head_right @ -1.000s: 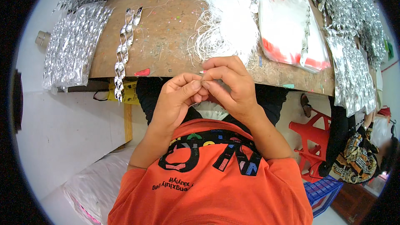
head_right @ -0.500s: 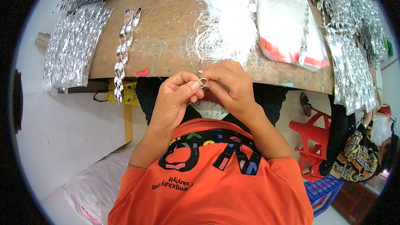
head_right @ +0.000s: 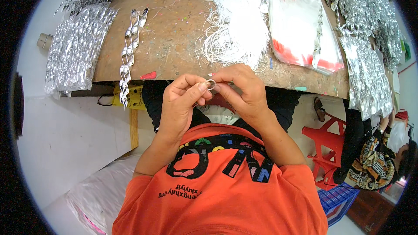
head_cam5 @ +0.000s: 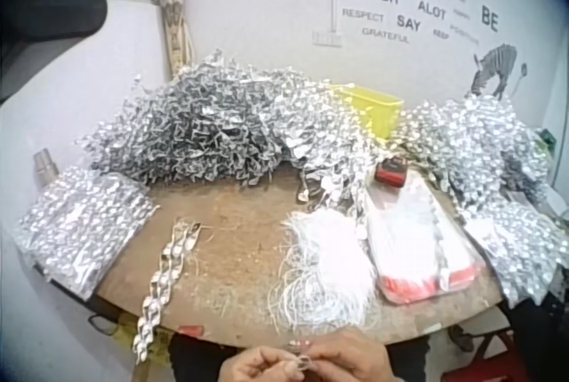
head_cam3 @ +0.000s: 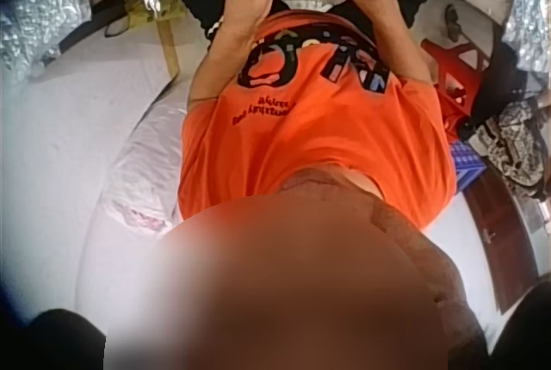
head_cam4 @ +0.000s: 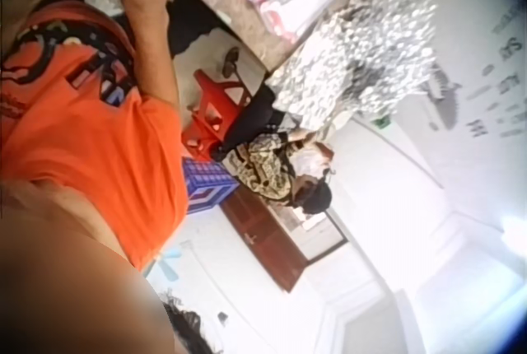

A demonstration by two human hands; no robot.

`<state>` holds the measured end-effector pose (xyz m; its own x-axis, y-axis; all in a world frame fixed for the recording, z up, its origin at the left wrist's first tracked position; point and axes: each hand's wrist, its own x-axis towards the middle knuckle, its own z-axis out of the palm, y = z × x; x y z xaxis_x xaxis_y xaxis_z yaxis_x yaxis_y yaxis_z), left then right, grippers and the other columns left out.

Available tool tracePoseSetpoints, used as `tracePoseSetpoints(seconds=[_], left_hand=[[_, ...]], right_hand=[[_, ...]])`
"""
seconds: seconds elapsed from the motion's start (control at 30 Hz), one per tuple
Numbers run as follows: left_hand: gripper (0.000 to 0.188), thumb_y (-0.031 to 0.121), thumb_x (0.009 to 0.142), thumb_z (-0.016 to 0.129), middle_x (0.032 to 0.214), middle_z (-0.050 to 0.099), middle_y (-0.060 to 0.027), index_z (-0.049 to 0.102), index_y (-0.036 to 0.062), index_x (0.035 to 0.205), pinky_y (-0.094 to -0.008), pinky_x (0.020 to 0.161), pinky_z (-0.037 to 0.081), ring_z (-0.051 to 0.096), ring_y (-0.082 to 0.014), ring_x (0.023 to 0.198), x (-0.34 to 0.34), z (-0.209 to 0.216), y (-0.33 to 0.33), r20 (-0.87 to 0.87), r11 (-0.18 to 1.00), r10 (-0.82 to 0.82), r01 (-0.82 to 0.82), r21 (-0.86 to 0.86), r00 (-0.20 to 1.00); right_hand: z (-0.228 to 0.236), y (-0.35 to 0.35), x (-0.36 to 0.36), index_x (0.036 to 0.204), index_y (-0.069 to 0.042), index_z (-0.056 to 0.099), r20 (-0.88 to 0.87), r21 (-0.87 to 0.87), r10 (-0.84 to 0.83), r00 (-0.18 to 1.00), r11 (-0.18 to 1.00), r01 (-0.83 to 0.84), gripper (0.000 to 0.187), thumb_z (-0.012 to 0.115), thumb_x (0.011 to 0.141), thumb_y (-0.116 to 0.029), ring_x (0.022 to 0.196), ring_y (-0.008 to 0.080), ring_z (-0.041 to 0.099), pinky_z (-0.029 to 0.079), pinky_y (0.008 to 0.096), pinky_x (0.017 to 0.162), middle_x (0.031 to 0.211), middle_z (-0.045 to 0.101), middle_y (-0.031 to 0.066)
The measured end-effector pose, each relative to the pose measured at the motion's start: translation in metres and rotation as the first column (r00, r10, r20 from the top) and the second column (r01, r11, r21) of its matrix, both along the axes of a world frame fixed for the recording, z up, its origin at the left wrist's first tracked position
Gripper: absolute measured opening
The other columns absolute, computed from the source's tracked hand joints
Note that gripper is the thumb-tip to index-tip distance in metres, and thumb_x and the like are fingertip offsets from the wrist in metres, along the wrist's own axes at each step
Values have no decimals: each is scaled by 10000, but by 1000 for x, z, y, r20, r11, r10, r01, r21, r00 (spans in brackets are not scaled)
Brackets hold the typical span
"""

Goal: The recorder is assembling silver tinsel decorations by attaching small white plastic components to the strands.

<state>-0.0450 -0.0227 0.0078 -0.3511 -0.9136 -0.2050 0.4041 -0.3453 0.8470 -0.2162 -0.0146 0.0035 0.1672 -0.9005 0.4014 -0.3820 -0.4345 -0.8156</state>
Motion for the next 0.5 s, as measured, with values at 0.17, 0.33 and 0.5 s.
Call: tracePoseSetpoints(seconds=[0.17, 0.33, 0.5], left_hand=[[94, 80, 850, 579, 772, 622, -45, 600, 1, 897, -172, 597, 423, 557, -64, 657, 0, 0, 0, -1, 1000, -3, 3, 6, 1000], [99, 83, 851, 582, 776, 621, -46, 600, -2, 900, -175, 600, 425, 561, -68, 662, -1, -1, 1, 14, 1000, 6, -6, -21, 1000], [101, 80, 847, 587, 786, 621, -48, 598, -4, 902, -173, 602, 430, 569, -72, 680, 0, -1, 1, 8, 1000, -3, 3, 7, 1000]], right_hand=[[2, 5, -1, 917, 6, 591, 365, 357, -65, 929, 931, -75, 91, 565, 836, -28, 847, 126, 542, 418, 255, 762, 901, 587, 54], [2, 5, -2, 934, 17, 579, 358, 370, 28, 933, 914, -169, 130, 523, 885, -89, 849, 103, 522, 406, 237, 781, 909, 570, 41], [-1, 4, -2, 929, 9, 585, 440, 411, -46, 897, 898, -155, 106, 552, 861, -65, 813, 99, 521, 409, 230, 742, 869, 572, 28]])
